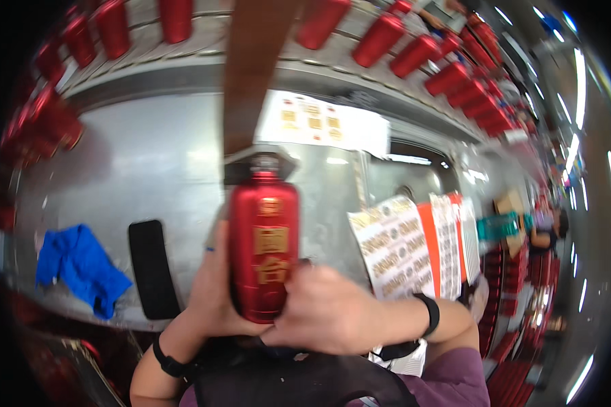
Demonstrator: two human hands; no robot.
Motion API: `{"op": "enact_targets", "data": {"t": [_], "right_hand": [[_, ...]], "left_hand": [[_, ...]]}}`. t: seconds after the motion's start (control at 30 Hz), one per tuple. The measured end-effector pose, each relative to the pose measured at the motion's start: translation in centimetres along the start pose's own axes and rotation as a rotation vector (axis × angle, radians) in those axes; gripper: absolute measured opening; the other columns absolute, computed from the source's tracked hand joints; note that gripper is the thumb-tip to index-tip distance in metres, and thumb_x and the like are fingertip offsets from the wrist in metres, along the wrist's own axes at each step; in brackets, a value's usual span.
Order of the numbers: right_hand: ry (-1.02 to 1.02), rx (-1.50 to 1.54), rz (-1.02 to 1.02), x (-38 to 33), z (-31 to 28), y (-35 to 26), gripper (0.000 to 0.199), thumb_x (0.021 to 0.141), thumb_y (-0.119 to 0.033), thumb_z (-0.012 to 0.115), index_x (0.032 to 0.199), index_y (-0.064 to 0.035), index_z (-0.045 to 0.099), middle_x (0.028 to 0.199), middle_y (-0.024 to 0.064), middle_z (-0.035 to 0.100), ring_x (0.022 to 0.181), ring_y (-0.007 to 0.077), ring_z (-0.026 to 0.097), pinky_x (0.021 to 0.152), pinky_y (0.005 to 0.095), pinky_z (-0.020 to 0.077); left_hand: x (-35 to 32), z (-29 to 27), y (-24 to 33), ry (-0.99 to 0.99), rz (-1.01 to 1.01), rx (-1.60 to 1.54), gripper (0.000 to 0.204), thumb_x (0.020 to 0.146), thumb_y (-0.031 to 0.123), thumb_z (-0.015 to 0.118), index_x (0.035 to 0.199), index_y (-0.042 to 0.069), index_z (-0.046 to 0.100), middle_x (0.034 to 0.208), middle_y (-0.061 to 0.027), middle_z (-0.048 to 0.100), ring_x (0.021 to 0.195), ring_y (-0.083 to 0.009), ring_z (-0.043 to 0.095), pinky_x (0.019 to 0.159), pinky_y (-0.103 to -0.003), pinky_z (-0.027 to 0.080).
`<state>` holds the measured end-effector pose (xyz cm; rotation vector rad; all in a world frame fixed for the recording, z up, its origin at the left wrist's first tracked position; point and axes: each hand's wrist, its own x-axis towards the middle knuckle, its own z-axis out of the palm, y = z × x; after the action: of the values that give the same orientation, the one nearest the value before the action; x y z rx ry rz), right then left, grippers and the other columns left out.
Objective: Applying decorative labels and seals to red metal liquor bottles on an assembly line.
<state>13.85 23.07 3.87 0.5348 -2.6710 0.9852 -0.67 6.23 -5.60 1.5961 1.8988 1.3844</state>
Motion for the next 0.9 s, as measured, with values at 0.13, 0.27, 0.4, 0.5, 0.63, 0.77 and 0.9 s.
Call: {"op": "enact_targets", "data": {"t": [0.13, 0.27, 0.4, 0.5, 0.63, 0.77, 0.9], "right_hand": [[0.404, -0.084, 0.307, 1.9, -3.7, 5.9, 0.034, 0.073, -0.005, 0.071, 0.105, -0.016, 0.073, 0.086, 0.0045, 0.062, 0.08, 0.024, 0.057, 0.072, 0.0361, 0.0408], [0.359, -0.106, 0.003, -1.2, 0.5, 3.4, 0.034, 0.077, -0.007, 0.074, 0.11, -0.0143, 0.073, 0.088, 0.0044, 0.064, 0.084, 0.0243, 0.059, 0.076, 0.0364, 0.0445], [0.212, 0.188, 0.267, -6.3, 1.2, -1.5, 0.038, 0.08, -0.012, 0.077, 0.117, -0.0119, 0.071, 0.098, 0.0058, 0.067, 0.09, 0.0246, 0.062, 0.084, 0.0368, 0.0475], [0.35, 0.525, 0.951, -12.1, -1.1, -4.8, 0.052, 0.089, -0.015, 0.073, 0.138, -0.0076, 0.056, 0.132, 0.0122, 0.064, 0.118, 0.0235, 0.062, 0.1, 0.0343, 0.0477], [0.835, 0.482, 1.333, -23.0, -2.1, -5.6, 0.029, 0.099, -0.011, 0.057, 0.127, -0.0078, 0.064, 0.112, 0.0011, 0.067, 0.1, 0.0087, 0.061, 0.088, 0.0255, 0.0498], [1.024, 0.392, 1.478, -32.4, -3.1, -4.9, 0.027, 0.103, -0.028, 0.056, 0.105, -0.0051, 0.072, 0.091, -0.0031, 0.067, 0.079, 0.0046, 0.057, 0.073, 0.0212, 0.0471], [0.75, 0.106, 1.698, -33.4, -5.7, -2.3, 0.036, 0.096, -0.035, 0.066, 0.094, -0.0003, 0.072, 0.082, 0.0015, 0.069, 0.071, 0.0089, 0.06, 0.068, 0.0245, 0.0484]], "left_hand": [[-1.8, 0.1, -0.5, 0.008, -0.077, -0.055, 0.159, 0.045, 0.059, 0.095, 0.155, -0.009, 0.002, 0.152, -0.0282, 0.031, 0.138, -0.0408, 0.039, 0.113, -0.046, 0.034], [-1.6, 0.3, -0.6, -0.005, -0.098, -0.101, 0.159, 0.046, 0.058, 0.096, 0.156, -0.007, 0.001, 0.153, -0.0263, 0.031, 0.139, -0.0376, 0.039, 0.114, -0.045, 0.032], [-1.9, 0.5, -0.5, -0.009, -0.175, -0.078, 0.158, 0.046, 0.057, 0.096, 0.158, -0.003, 0.002, 0.161, -0.025, 0.017, 0.149, -0.033, 0.025, 0.119, -0.043, 0.026], [-2.2, 0.0, 0.0, 0.026, -0.234, -0.101, 0.159, 0.045, 0.058, 0.096, 0.158, -0.002, 0.001, 0.165, -0.0215, 0.009, 0.15, -0.0305, 0.022, 0.12, -0.042, 0.023], [-1.7, 0.3, 1.4, 0.08, -0.194, -0.083, 0.153, 0.051, 0.063, 0.092, 0.158, -0.001, 0.002, 0.165, -0.0202, 0.009, 0.15, -0.0304, 0.022, 0.12, -0.043, 0.024], [-0.8, 0.7, 1.7, 0.071, -0.112, 0.024, 0.147, 0.057, 0.067, 0.086, 0.159, 0.001, 0.004, 0.165, -0.0201, 0.01, 0.149, -0.0319, 0.023, 0.119, -0.046, 0.026], [-1.2, 1.0, 2.3, 0.123, -0.094, 0.015, 0.144, 0.059, 0.069, 0.083, 0.159, 0.001, 0.005, 0.165, -0.0211, 0.009, 0.15, -0.034, 0.021, 0.119, -0.049, 0.026]]}}
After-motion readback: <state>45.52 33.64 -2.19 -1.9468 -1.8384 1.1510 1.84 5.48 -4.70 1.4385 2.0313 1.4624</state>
